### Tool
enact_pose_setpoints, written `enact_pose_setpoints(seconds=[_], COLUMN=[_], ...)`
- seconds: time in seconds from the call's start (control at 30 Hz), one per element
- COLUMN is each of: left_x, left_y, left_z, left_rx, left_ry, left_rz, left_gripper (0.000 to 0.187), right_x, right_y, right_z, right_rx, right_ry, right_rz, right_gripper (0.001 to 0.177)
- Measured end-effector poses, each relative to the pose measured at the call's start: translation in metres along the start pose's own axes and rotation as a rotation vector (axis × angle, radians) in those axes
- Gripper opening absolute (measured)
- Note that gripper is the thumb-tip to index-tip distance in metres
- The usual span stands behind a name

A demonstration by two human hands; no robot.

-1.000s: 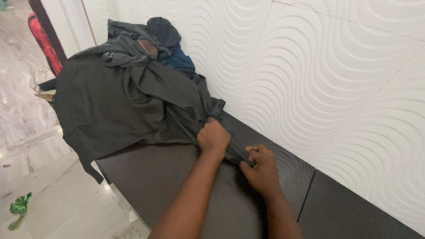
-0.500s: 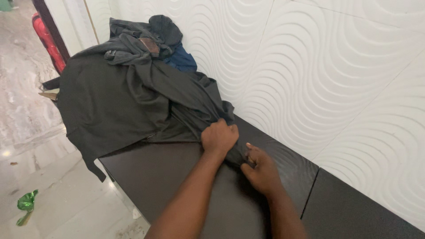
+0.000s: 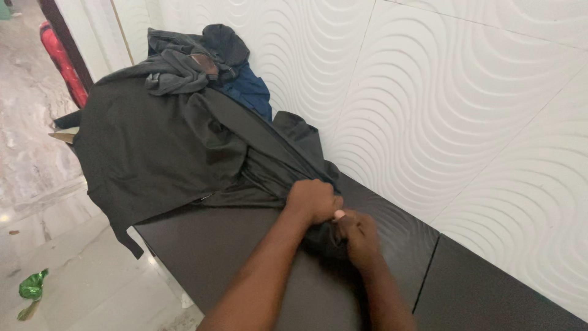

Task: The person folds a pair of beige trousers on a dark countertop, then places them into a teal suitcase. The person then picks up a dark jacket, turns it right-side out, and begins folding it on the same surface.

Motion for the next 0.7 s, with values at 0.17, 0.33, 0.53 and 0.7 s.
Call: enact_pose_setpoints(seconds=[0.17,0.33,0.53,0.7], left_x=[-0.008,-0.008,0.014,0.024], left_y=[0.011,0.018,0.06,0.067], left_z=[0.008,0.014,0.024,0.019], left_rx=[0.156,0.195,0.329,0.282], left_ry=[0.2,0.208,-0.043,-0.107], left_rz=[0.146,0.356,0.535,0.656], left_gripper=[0.038,0.035,0.035,0.031], right_x=[-0.016,-0.017,-0.05,-0.071], right_y=[-0.009,-0.031,-0.002,0.006], right_z=[0.004,0.003,-0.017,-0.01], right_rx=[0.018,-0.339,0.116,0.219], right_ry=[0.305,0.369,0.335,0.469], right_rz=[0.352,0.476,0.036,0.184], right_gripper=[0.029,0.032,0.048,0.035])
Point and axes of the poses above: each hand's wrist, its own z-axis away from the middle knuckle, its own x-axis out of the palm, y = z × x, the point moved 6 cm from there along -z, towards the middle knuckle, and after that the axes turned 8 degrees about y, right-handed, at the moved point
